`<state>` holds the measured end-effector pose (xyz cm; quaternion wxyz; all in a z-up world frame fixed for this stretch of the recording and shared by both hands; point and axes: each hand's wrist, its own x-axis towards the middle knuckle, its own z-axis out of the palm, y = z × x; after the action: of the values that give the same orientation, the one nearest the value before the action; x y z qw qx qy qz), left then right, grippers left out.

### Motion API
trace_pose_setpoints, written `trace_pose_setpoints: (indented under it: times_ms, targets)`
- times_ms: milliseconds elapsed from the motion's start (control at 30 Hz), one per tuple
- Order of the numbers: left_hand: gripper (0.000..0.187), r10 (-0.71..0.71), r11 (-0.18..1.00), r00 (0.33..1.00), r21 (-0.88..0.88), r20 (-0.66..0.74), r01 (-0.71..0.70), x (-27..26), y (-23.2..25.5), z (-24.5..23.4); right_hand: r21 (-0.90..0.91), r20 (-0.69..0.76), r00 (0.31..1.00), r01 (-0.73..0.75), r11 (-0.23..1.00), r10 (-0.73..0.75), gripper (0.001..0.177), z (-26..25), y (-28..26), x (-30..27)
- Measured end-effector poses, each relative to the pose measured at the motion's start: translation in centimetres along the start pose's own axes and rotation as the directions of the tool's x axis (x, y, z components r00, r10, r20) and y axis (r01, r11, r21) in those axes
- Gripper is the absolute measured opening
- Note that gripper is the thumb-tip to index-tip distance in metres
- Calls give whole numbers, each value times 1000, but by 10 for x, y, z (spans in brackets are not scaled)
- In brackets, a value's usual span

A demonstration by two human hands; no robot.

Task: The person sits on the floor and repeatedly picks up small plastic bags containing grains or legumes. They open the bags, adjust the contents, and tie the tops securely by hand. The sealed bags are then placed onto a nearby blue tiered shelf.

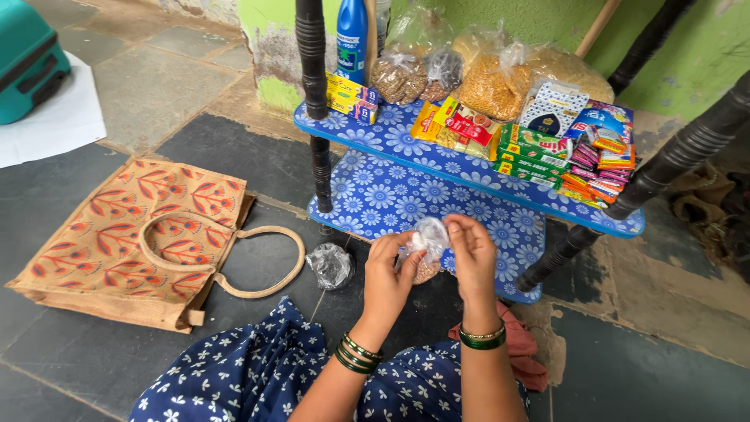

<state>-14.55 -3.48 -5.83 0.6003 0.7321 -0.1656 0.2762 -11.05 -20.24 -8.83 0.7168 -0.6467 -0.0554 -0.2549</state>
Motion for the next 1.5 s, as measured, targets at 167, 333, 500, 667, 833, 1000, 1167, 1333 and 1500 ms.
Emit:
trace_pose_setpoints:
  times_ms: [167,333,500,667,833,1000,1167,1333,1500]
  targets:
    - [27,25,997,998,73,-64,-21,6,11,-10,-264,139,954,294,919,-265,11,6,-51,-14]
    - [27,52,988,997,148,-48,-44,8,14,-17,-443,371,817,574,689,-442,20,25,-92,-24]
    - [28,-77,997,997,-14,30,77,3,-10,-18,-375,283,951,228,898,-124,20,17,-60,-19]
    - [34,-362,571,870,-658,335,491,-1,-30,-4,218,148,986,-105,970,73,15,4,-1,-10]
    - [35,-402,327,811,-761,425,561,0,-28,-4,365,147,979,-185,913,139,12,8,4,-8]
    - [35,-411,602,876,-648,251,468,-1,-35,-2,-176,108,931,363,915,-349,12,23,-28,-15]
    - [32,-244,923,966,-284,84,258,-9,-36,-2,-469,231,915,403,786,-331,34,35,-62,-26]
    - [37,-379,591,891,-676,248,440,-3,-36,0,-103,385,917,154,983,-104,60,40,-54,-18]
    - [46,-369,585,900,-695,231,418,2,-35,-6,75,224,965,-157,985,137,29,31,9,-12]
